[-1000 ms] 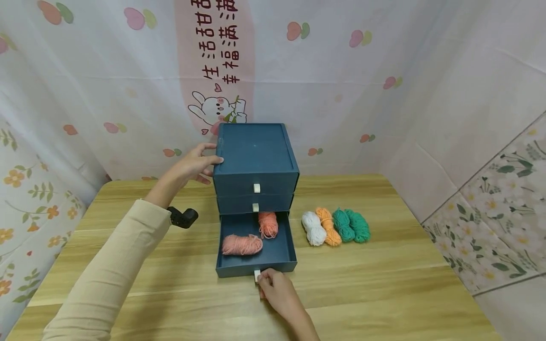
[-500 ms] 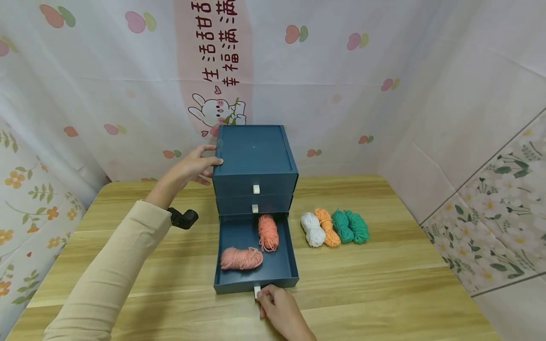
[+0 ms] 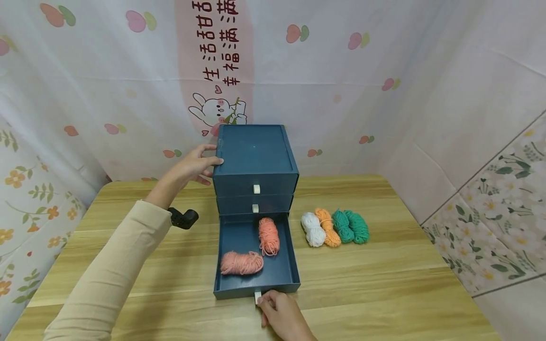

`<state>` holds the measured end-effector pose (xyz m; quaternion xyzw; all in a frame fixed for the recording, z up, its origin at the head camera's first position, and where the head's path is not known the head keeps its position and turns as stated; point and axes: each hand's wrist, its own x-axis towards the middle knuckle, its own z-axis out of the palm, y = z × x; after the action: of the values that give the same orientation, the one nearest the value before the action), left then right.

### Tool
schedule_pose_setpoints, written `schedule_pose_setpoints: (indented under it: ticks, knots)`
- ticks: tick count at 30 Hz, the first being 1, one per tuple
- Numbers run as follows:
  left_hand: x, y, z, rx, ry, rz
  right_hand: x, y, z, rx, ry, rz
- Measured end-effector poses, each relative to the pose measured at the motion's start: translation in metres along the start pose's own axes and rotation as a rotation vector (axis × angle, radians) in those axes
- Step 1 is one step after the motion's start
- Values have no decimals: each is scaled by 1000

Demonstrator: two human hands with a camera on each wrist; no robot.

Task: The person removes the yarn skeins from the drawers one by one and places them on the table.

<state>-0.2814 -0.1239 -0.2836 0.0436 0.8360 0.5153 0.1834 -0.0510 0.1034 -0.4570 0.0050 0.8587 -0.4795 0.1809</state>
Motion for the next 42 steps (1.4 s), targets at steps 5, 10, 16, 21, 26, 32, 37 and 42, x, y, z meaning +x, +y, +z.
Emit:
schedule_pose_setpoints:
  ticks: [5,10,16,21,26,32,37,42]
  knots:
    - [0,1,0,1,2,-3,-2,0,-9,-26,-82,52]
    - [0,1,0,-2,1,-2,-5,-8,-31,-57,-139,40]
    - [1,1,0,-4,0,1,2,-26,-55,29,-63,-143]
    - [0,0,0,0,-4,4,18,-37,-64,14,85,-211]
    - [0,0,-1,1,-3,5,41,-44,-62,-113,231,-238]
    - [0,-1,-2,0,-3,1,70,-43,-52,-189,223,-243]
    - [1,-1,-2,3,-2,5,87,-36,-46,-207,223,-206]
    - [1,0,-1,-3,-4,4,97,-28,-38,-253,273,-164]
